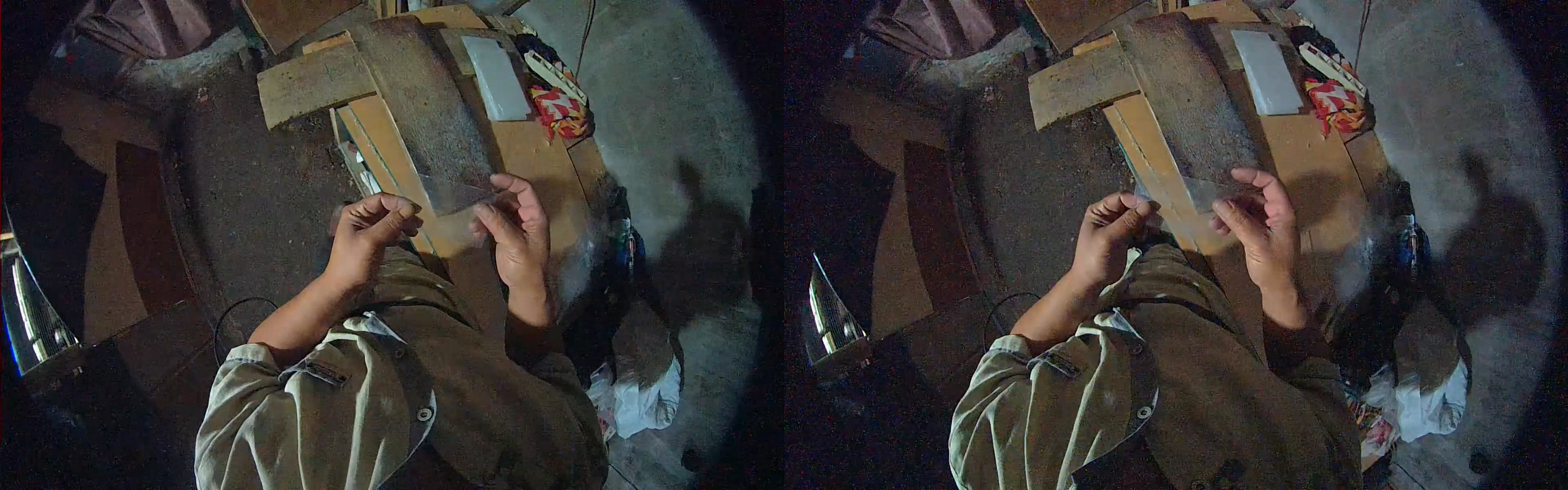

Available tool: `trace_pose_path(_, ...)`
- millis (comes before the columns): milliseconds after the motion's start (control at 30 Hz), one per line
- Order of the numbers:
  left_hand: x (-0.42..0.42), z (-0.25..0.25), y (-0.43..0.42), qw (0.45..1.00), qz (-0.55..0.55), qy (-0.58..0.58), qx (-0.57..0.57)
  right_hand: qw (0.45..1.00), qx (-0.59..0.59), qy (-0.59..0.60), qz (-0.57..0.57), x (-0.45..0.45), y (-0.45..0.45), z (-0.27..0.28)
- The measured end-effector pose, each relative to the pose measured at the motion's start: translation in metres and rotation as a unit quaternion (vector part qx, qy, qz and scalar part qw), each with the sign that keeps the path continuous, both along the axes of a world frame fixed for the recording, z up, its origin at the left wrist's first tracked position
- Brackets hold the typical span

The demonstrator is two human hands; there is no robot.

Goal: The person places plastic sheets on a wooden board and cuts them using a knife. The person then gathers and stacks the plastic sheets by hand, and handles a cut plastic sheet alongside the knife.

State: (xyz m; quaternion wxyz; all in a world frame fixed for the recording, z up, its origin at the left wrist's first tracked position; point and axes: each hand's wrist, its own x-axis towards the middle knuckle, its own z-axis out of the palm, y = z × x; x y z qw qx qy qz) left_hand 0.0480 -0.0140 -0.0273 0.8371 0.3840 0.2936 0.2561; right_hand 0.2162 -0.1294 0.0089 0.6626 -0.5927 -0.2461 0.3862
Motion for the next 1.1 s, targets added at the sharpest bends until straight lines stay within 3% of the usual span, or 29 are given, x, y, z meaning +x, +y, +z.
trace_pose_path(100,0.0,-0.002,-0.002,0.999,0.023,-0.019,-0.015,1.0,-0.002,-0.005,-0.012,-0.001,0.0,-0.001)
trace_pose_path(267,-0.002,0.001,0.002,0.998,0.007,-0.022,0.06,1.0,0.012,0.002,-0.014,-0.001,0.001,0.003)
trace_pose_path(533,-0.005,0.004,0.011,0.999,-0.004,-0.014,0.032,0.999,-0.021,-0.031,0.008,-0.002,0.0,0.002)
trace_pose_path(600,-0.004,0.006,0.018,0.996,-0.018,-0.039,0.084,0.986,-0.079,-0.072,0.131,0.0,-0.005,0.007)
trace_pose_path(667,-0.008,0.01,0.023,0.987,-0.053,-0.029,0.149,0.982,0.003,-0.116,0.151,-0.007,-0.001,-0.003)
trace_pose_path(733,-0.009,0.022,0.027,0.945,-0.224,0.062,0.231,0.979,0.009,-0.135,0.151,-0.012,0.002,-0.009)
trace_pose_path(767,-0.007,0.027,0.026,0.911,-0.241,0.116,0.313,0.976,0.017,-0.153,0.156,-0.014,0.002,-0.012)
trace_pose_path(800,-0.005,0.021,0.022,0.909,-0.248,0.113,0.315,0.977,0.016,-0.154,0.148,-0.016,0.001,-0.017)
trace_pose_path(867,-0.003,0.002,0.01,0.975,-0.154,0.056,0.153,0.985,-0.057,-0.109,0.118,-0.022,-0.002,-0.024)
trace_pose_path(933,0.0,0.004,0.004,0.976,-0.147,0.04,0.155,0.992,-0.065,-0.096,0.045,-0.035,-0.001,-0.025)
trace_pose_path(1000,0.002,-0.01,-0.012,0.982,-0.138,0.039,0.125,0.998,0.02,-0.014,-0.054,-0.044,0.0,-0.041)
trace_pose_path(1100,0.001,-0.022,-0.015,0.989,-0.115,0.041,0.083,1.0,0.005,0.009,-0.024,-0.049,-0.005,-0.053)
